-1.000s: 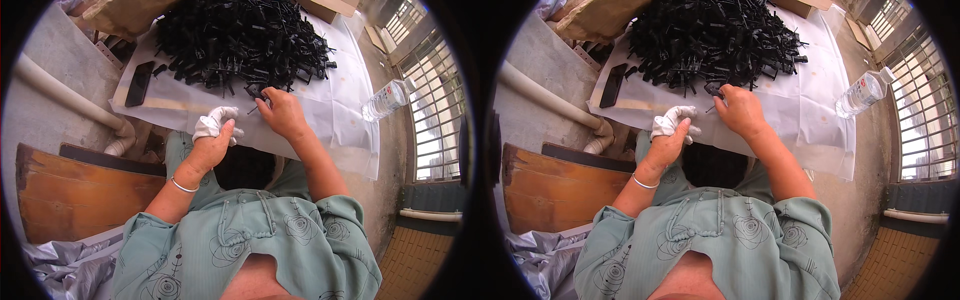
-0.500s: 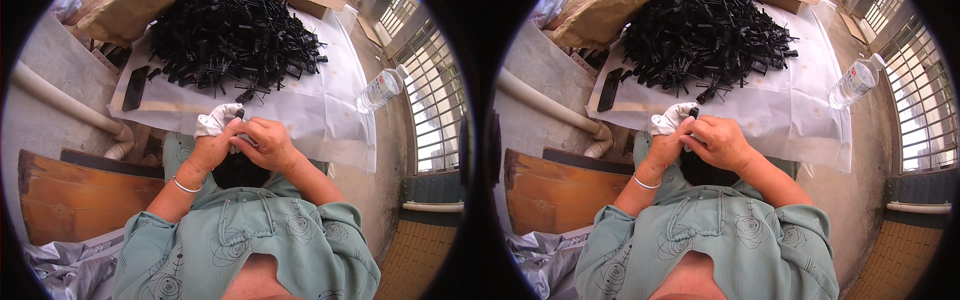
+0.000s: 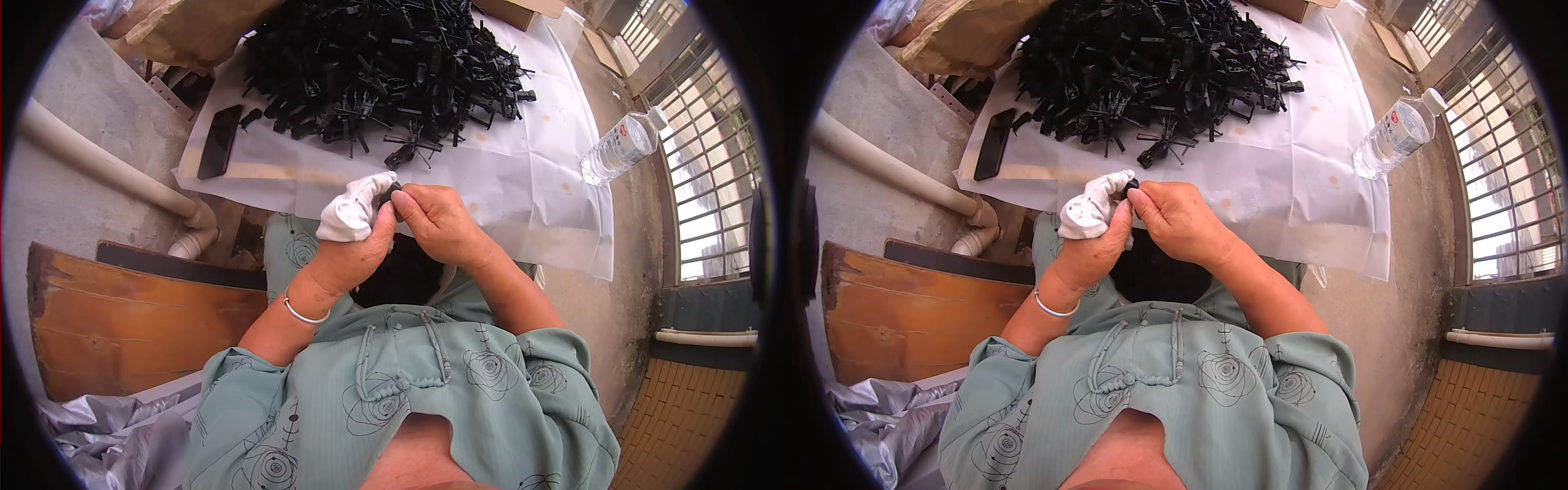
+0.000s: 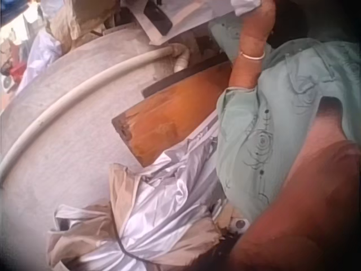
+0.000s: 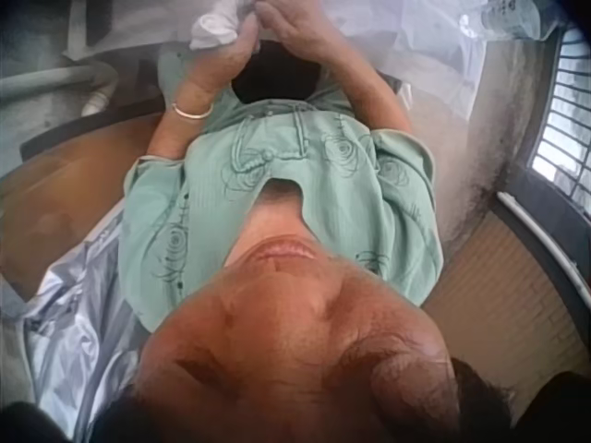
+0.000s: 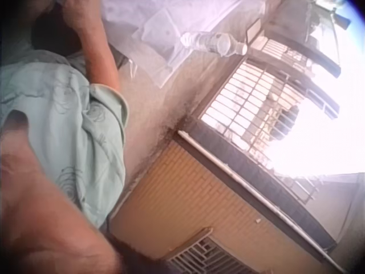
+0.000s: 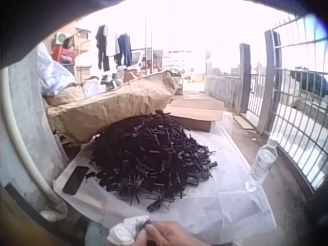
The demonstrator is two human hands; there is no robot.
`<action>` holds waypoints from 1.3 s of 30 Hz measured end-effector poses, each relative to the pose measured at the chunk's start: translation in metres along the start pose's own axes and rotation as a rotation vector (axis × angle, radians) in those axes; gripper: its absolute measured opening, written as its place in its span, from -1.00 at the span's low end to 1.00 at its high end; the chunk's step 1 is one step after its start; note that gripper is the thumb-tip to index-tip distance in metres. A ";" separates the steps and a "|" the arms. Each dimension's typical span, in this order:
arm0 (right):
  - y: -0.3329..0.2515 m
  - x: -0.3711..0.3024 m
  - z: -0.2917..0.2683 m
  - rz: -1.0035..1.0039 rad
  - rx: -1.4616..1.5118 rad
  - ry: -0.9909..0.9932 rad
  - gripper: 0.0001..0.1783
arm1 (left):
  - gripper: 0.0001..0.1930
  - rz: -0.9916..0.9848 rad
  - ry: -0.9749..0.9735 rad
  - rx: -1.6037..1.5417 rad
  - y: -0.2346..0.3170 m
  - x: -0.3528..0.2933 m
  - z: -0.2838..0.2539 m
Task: Picking up small black plastic parts from a pile, wiping them with a white cloth, and placing them into a container below.
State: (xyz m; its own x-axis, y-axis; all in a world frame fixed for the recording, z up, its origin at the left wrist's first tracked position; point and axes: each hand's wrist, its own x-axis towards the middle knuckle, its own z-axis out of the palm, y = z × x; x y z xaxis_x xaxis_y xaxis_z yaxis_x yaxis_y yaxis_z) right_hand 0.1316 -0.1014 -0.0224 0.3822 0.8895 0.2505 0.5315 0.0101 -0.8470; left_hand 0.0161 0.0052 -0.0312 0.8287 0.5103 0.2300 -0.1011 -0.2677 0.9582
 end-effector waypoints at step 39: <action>-0.001 0.001 0.003 -0.034 -0.021 -0.054 -0.73 | -0.76 0.069 -0.100 0.068 0.001 -0.002 0.000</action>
State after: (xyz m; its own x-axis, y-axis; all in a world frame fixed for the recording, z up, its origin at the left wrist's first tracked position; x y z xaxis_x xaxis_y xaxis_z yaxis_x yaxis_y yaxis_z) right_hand 0.1295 -0.0995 -0.0229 0.3227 0.9122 0.2523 0.5593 0.0313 -0.8284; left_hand 0.0139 0.0040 -0.0303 0.8724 0.4053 0.2733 -0.1249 -0.3557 0.9262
